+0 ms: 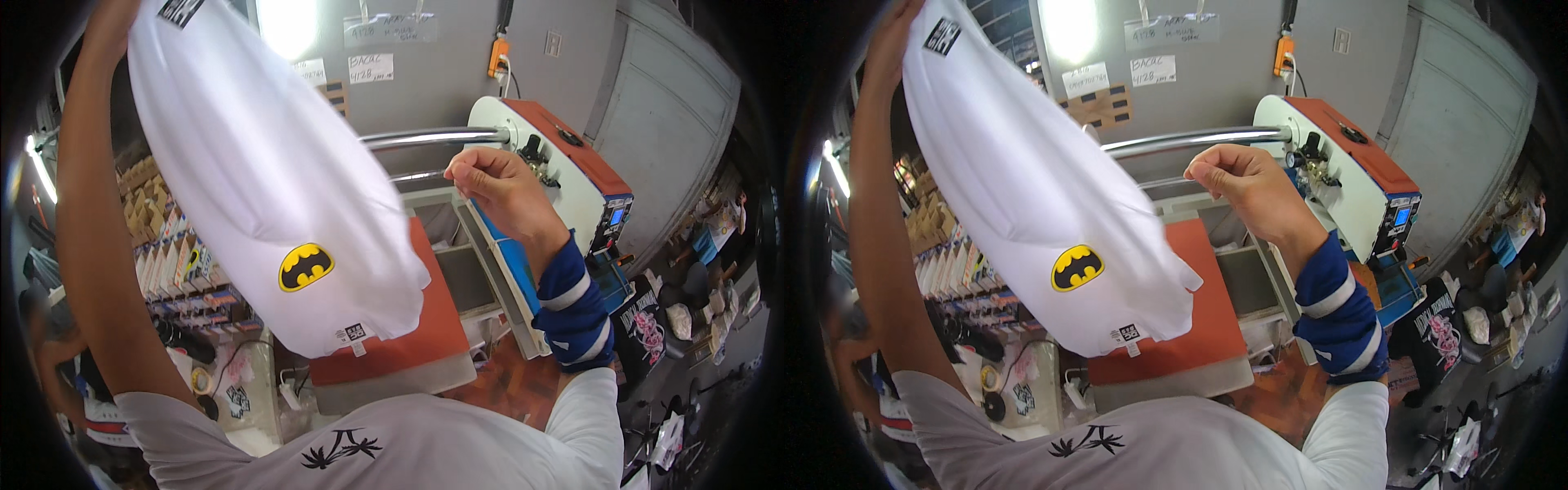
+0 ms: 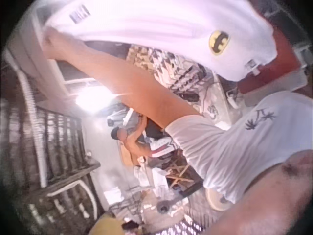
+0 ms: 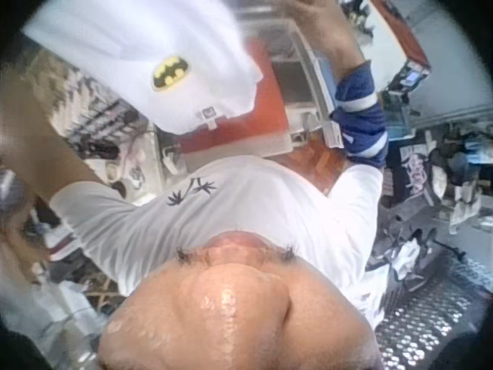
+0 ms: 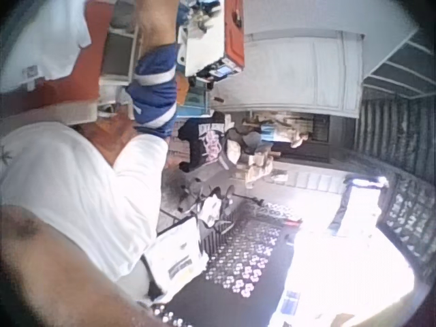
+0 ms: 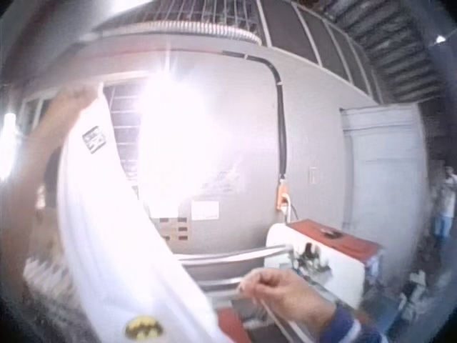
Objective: The person places white t-shirts onto a heat press machine, aligns them, and operates the press to apply a Batman logo. They then remove the shirts, inspect the printed logos, and repeat the process with additional shirts.
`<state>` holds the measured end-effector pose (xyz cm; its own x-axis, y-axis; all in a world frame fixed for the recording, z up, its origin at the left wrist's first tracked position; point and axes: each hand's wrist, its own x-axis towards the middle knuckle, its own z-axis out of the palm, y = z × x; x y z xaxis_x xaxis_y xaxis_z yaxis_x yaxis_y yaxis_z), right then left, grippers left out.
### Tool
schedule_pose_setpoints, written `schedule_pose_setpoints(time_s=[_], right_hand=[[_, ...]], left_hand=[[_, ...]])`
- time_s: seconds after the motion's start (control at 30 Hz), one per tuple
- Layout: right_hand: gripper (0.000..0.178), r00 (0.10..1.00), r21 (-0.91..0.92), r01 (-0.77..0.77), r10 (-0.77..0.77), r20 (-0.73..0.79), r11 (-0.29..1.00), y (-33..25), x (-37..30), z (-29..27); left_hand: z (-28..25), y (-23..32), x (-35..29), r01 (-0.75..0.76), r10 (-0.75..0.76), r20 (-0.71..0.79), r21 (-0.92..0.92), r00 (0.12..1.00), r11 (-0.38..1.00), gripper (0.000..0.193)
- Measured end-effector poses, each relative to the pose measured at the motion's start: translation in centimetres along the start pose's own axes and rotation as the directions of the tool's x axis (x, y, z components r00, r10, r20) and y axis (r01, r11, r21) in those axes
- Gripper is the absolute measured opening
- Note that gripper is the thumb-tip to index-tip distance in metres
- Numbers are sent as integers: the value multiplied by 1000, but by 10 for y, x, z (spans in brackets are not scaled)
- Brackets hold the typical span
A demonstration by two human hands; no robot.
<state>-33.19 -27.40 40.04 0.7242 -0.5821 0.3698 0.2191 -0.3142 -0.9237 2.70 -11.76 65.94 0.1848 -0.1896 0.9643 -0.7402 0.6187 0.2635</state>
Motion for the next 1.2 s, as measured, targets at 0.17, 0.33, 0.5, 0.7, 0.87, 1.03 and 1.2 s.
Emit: schedule_pose_setpoints(time_s=[0.17, 0.33, 0.5, 0.7, 0.87, 1.03, 1.2], right_hand=[[37, 960, -311, 180, -236, -151, 933, 29, 33, 81], [29, 992, -187, 14, -37, -121, 982, 78, 79, 115], [40, 843, -343, 188, -331, -424, 920, 50, 77, 82], [23, 985, -137, 120, -136, -111, 983, -33, 45, 48], [25, 997, 86, 11, -18, 77, 996, -67, 28, 41], [17, 927, -133, 325, -344, -152, 936, -78, 27, 33], [19, 866, -628, 139, -402, -298, 766, -78, 18, 30]], left_hand=[[2, -9, 6, 8, 26, 217, -156, 976, 988, 33], [36, 15, -2, 35, -12, 202, -110, 979, 993, 23], [-31, 15, 3, -69, 26, 121, 364, 992, 929, 28], [-98, -61, 11, 207, -225, 40, 258, 974, 944, 35], [-102, -52, 15, 278, -282, 18, 119, 959, 953, 32], [-86, -51, 9, 287, -289, -30, -70, 957, 955, 30], [-66, -56, -22, 202, -201, -33, 35, 979, 979, 28]])
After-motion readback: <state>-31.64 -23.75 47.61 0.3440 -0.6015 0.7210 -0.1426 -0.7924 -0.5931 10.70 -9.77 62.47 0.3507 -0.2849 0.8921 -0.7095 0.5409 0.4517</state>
